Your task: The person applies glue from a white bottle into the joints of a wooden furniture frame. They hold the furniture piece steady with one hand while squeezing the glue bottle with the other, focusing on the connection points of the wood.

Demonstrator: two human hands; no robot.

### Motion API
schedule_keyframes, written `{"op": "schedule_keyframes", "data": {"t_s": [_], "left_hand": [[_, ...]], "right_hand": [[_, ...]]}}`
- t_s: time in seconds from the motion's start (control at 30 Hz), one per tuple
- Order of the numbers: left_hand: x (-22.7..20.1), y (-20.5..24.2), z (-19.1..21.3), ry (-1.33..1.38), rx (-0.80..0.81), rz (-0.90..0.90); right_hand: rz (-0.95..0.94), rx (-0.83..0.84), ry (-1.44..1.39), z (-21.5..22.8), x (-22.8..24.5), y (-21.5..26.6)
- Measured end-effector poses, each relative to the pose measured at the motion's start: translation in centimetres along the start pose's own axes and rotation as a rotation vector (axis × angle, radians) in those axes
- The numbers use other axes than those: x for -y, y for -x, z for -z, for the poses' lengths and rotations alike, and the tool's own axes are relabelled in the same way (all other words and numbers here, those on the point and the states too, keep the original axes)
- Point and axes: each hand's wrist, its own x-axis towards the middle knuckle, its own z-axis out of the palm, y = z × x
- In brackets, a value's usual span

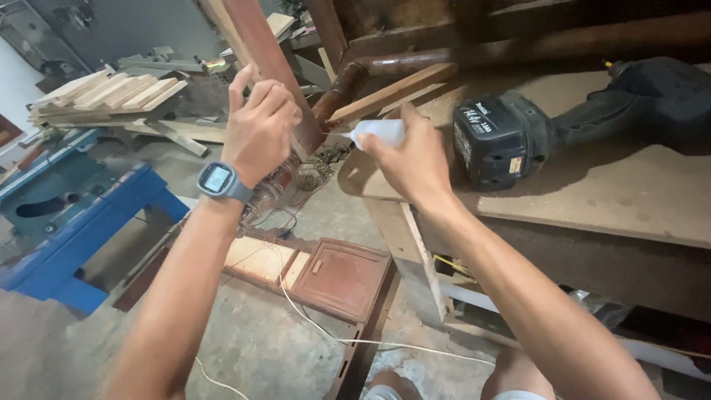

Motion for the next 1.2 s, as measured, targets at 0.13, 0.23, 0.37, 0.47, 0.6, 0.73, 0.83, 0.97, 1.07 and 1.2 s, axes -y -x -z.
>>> {"op": "schedule_keyframes", "data": {"t_s": [0.13,0.23,0.37,0.47,0.6,0.73,0.83,0.97,1.07,1.2], "left_hand": [[-0.3,0.1,0.0,0.097,-0.052,0.037],[0.0,0.5,-0.8,0.075,-0.071,0.040],[-0.2,0.6,-0.8,0.101,-0.080,0.045],[-0.1,0.5,-0.9,0.070,-0.071,0.043],[-0.2,0.7,-0.9,0.066,-0.088,0.053],[-0.3,0.6,-0.9,0.073,-0.105,0.055],[0.0,0.8,-1.3,0.072,-0.088,0.051],[0.0,0.8,-1.5,0.068,-0.107,0.057],[0.1,1.0,-1.5,0.043,-0.100,0.059],[0.1,0.9,-1.5,0.083,-0.136,0.057]], "right_hand": [[0.007,0.014,-0.011,-0.4,-0.1,-0.8],[0.000,0.010,-0.010,-0.4,0.0,-1.5],[-0.043,0.006,-0.038,-0.3,0.0,-1.6],[-0.058,0.029,-0.043,-0.2,0.2,-1.7],[-0.029,0.007,-0.073,-0.6,-0.4,-1.8],[0.040,-0.008,-0.022,-0.8,-0.7,-2.4],[0.001,0.001,-0.004,-0.8,-0.9,-3.0],[0.098,-0.018,0.008,-0.6,0.6,-2.9],[0.133,-0.065,0.107,-0.7,1.5,-2.9],[0.122,-0.075,0.187,-0.6,3.0,-2.6]]}}
